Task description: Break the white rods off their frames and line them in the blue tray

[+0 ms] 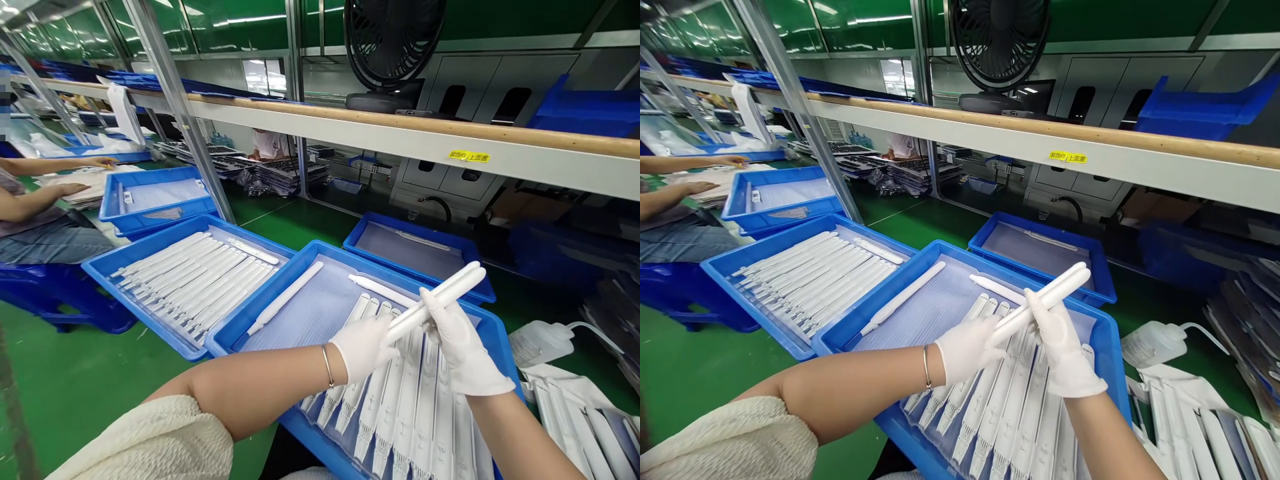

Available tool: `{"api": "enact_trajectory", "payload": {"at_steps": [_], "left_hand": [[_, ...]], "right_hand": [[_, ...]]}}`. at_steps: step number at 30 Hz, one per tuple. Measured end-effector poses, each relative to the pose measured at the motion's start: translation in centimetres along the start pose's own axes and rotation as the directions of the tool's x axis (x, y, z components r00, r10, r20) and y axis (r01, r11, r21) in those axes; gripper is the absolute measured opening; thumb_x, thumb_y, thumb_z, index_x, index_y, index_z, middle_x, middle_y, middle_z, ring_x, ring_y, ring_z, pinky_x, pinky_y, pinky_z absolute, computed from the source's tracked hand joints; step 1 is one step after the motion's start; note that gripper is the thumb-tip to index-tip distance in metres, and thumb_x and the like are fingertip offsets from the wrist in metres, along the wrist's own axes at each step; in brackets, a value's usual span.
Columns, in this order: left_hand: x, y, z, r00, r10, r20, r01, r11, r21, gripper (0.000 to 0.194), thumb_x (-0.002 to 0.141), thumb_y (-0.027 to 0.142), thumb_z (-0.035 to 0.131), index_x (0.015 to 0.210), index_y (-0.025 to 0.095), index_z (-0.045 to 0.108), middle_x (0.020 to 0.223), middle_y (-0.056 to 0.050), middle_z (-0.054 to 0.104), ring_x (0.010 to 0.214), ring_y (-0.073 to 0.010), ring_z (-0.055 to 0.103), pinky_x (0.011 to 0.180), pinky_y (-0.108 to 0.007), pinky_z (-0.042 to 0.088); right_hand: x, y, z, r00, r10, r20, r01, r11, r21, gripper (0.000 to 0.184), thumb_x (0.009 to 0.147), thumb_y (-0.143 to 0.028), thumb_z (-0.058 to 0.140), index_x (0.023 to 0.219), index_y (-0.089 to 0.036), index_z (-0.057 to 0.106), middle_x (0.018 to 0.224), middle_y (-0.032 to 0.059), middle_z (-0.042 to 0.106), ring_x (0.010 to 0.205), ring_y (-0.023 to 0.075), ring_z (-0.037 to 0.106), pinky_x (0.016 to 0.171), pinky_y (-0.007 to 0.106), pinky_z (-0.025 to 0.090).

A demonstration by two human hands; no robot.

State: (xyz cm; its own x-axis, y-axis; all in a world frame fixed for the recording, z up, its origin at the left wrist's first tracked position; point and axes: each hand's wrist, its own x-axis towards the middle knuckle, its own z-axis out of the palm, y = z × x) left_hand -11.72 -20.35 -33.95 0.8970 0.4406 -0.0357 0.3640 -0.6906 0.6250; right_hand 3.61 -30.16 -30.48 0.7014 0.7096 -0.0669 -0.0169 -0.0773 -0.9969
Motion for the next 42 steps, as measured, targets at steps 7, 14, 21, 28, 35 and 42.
{"api": "enact_trajectory", "payload": {"at_steps": [7,14,21,28,35,42], "left_hand": [[-0.4,0.3,0.4,0.958,0.2,0.204,-0.069,0.855,-0.514,0.061,0.065,0.038,0.086,0.112,0.022,0.051,0.088,0.002,0.055,0.073,-0.0141,0.054,0.062,-0.027,0.045],[0.2,-0.3,0.8,0.721,0.429,0.544,0.356,0.445,-0.822,0.066,0.076,0.061,0.077,0.118,0.022,0.044,0.098,-0.004,0.063,0.064,-0.0124,0.064,0.06,-0.029,0.052],[0.3,-0.4,0.5,0.882,0.198,0.427,0.242,0.588,-0.772,0.032,0.093,0.044,0.063,0.105,0.017,0.052,0.071,0.004,0.057,0.048,-0.0067,0.053,0.046,-0.019,0.04],[0.3,-0.6,-0.7,0.899,0.255,0.357,0.116,0.646,-0.755,0.019,0.094,0.034,0.058,0.092,0.018,0.048,0.059,0.007,0.05,0.043,-0.0055,0.046,0.045,-0.019,0.037],[-0.2,-0.6,-0.4,0.808,0.318,0.496,0.203,0.641,-0.74,0.03,0.089,0.037,0.065,0.1,0.02,0.043,0.057,0.009,0.051,0.04,-0.0075,0.048,0.042,-0.019,0.037],[0.1,-0.9,-0.1,0.778,0.352,0.52,0.201,0.645,-0.737,0.04,0.085,0.044,0.072,0.098,0.021,0.043,0.059,0.009,0.052,0.037,-0.0055,0.046,0.038,-0.018,0.039]], "right_hand": [[0.6,0.0,-1.7,0.996,0.079,0.045,-0.085,0.987,0.14,0.041,0.074,-0.049,0.084,0.078,-0.018,0.057,0.065,-0.0034,0.044,0.054,0.0064,0.036,0.045,0.017,0.034],[1.5,0.7,-2.6,0.97,0.104,0.222,-0.145,0.973,0.178,0.036,0.076,-0.05,0.082,0.082,-0.016,0.069,0.063,-0.0008,0.049,0.049,0.006,0.032,0.04,0.019,0.031],[-0.3,0.8,-0.5,0.917,0.007,0.399,0.018,0.998,-0.06,0.032,0.075,-0.051,0.082,0.082,-0.021,0.071,0.072,0.0041,0.063,0.069,0.0195,0.06,0.06,0.03,0.052],[-0.7,-0.5,1.1,0.886,-0.035,0.462,0.129,0.976,-0.174,0.029,0.078,-0.047,0.079,0.075,-0.02,0.068,0.077,0.0042,0.066,0.076,0.0214,0.062,0.075,0.035,0.053],[2.7,-7.0,-3.0,0.968,-0.241,-0.073,0.238,0.97,-0.056,0.044,0.073,-0.059,0.08,0.077,-0.023,0.056,0.057,-0.0038,0.045,0.051,0.0117,0.042,0.045,0.025,0.036],[2.9,-8.1,-5.1,0.929,-0.306,-0.209,0.308,0.951,-0.024,0.047,0.079,-0.065,0.071,0.066,-0.02,0.066,0.051,-0.0011,0.045,0.044,0.0099,0.04,0.04,0.026,0.031]]}}
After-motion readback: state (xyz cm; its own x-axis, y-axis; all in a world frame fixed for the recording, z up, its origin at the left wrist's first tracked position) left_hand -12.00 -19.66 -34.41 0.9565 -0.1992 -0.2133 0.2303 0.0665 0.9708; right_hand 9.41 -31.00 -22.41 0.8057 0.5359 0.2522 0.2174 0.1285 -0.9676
